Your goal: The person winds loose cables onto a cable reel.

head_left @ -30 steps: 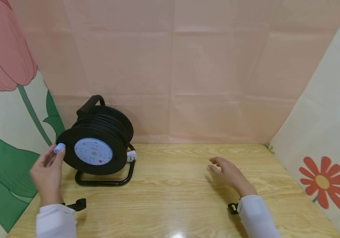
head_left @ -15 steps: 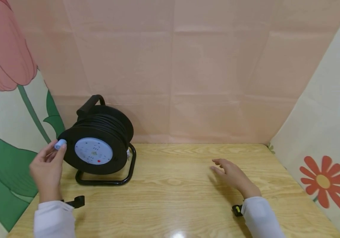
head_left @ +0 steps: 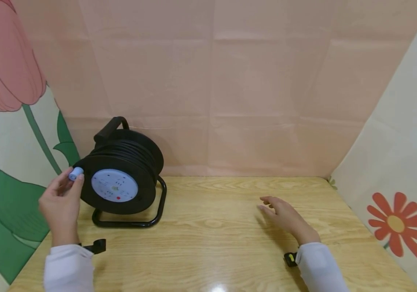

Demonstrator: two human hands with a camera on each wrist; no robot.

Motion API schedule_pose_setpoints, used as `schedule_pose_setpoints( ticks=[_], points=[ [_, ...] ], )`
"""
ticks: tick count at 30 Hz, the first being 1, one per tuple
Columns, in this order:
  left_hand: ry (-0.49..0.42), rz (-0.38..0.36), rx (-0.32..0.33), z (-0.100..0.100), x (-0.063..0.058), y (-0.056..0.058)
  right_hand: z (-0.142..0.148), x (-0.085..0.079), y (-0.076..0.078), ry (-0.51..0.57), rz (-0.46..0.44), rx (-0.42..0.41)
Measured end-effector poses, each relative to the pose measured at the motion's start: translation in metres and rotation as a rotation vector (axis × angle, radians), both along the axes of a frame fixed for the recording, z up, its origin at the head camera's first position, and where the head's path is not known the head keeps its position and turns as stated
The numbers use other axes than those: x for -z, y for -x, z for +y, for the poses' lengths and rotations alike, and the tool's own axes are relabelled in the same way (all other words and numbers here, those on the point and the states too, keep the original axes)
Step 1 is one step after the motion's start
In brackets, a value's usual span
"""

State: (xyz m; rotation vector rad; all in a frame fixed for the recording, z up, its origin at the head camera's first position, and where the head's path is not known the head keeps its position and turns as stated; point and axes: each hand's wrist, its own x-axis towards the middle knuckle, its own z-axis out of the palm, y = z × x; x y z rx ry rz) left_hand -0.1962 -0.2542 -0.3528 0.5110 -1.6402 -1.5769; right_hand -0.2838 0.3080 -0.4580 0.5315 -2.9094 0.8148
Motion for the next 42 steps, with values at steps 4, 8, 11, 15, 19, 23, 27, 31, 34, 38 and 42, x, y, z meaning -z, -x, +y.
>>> schedule_pose_setpoints(
  ticks=[4,8,11,15,19,23,27,31,34,38,42],
  points=[
    [0.033,0.011,-0.008,0.003,-0.001,0.001,0.000,0.000,0.000,-0.001,0.001,0.001],
    [0.058,0.018,-0.008,0.004,-0.001,0.002,0.000,0.001,0.000,0.001,-0.014,0.001],
    [0.068,0.034,0.003,0.005,0.000,0.004,-0.001,0.002,0.001,0.007,-0.027,-0.001],
    [0.118,0.042,-0.004,0.007,0.000,0.006,-0.001,0.004,0.001,0.018,-0.037,-0.004],
    [0.177,0.062,-0.026,0.010,-0.001,0.006,-0.002,0.005,0.000,0.021,-0.041,-0.003],
    [0.216,0.086,-0.042,0.014,-0.002,0.006,-0.002,0.004,-0.001,0.014,-0.035,-0.006],
    [0.232,0.111,-0.046,0.015,-0.003,0.007,-0.002,0.004,0.000,0.011,-0.023,-0.013],
    [0.245,0.146,-0.041,0.017,-0.004,0.008,-0.002,0.003,-0.001,0.015,-0.022,-0.014],
    [0.261,0.163,-0.040,0.020,-0.005,0.008,-0.001,0.003,-0.001,0.014,-0.019,-0.020],
    [0.281,0.173,-0.042,0.023,-0.006,0.007,-0.001,0.004,-0.001,0.009,-0.019,-0.022],
    [0.291,0.177,-0.038,0.025,-0.008,0.007,-0.003,0.004,-0.001,0.007,-0.025,-0.018]
  ],
)
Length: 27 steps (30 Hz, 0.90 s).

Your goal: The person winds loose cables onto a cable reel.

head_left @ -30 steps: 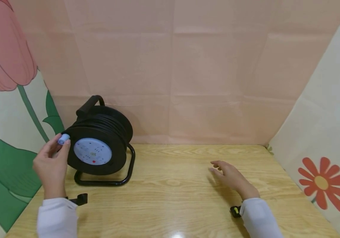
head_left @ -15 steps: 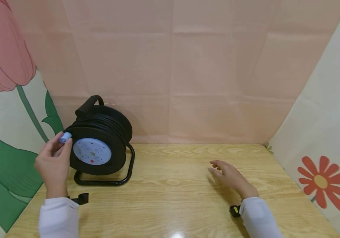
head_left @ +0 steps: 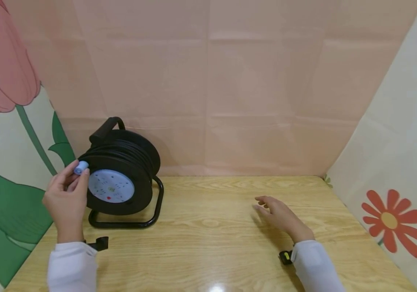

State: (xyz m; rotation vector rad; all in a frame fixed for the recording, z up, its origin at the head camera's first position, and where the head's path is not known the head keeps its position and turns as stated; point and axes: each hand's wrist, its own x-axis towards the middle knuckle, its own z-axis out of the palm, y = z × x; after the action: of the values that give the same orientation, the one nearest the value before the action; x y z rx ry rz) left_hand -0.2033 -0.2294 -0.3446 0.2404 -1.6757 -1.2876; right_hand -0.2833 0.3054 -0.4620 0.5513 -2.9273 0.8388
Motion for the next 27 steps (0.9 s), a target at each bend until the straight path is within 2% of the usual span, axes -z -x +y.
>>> schedule_pose_setpoints(
  ticks=[11,18,23,27],
  points=[
    [0.092,-0.016,-0.017,0.0080,0.0012,-0.0027,-0.0018,0.0004,-0.0022,-0.005,-0.002,-0.003],
    [0.177,0.047,-0.012,0.0071,0.0028,-0.0022,-0.0027,0.0002,-0.0021,-0.007,0.001,-0.006],
    [0.197,0.071,-0.021,0.0059,0.0034,-0.0018,-0.0048,-0.0018,-0.0029,-0.001,-0.005,-0.007],
    [0.268,0.103,-0.074,0.0068,0.0024,-0.0012,-0.0065,-0.0022,-0.0035,-0.005,-0.013,-0.006]
  ],
)
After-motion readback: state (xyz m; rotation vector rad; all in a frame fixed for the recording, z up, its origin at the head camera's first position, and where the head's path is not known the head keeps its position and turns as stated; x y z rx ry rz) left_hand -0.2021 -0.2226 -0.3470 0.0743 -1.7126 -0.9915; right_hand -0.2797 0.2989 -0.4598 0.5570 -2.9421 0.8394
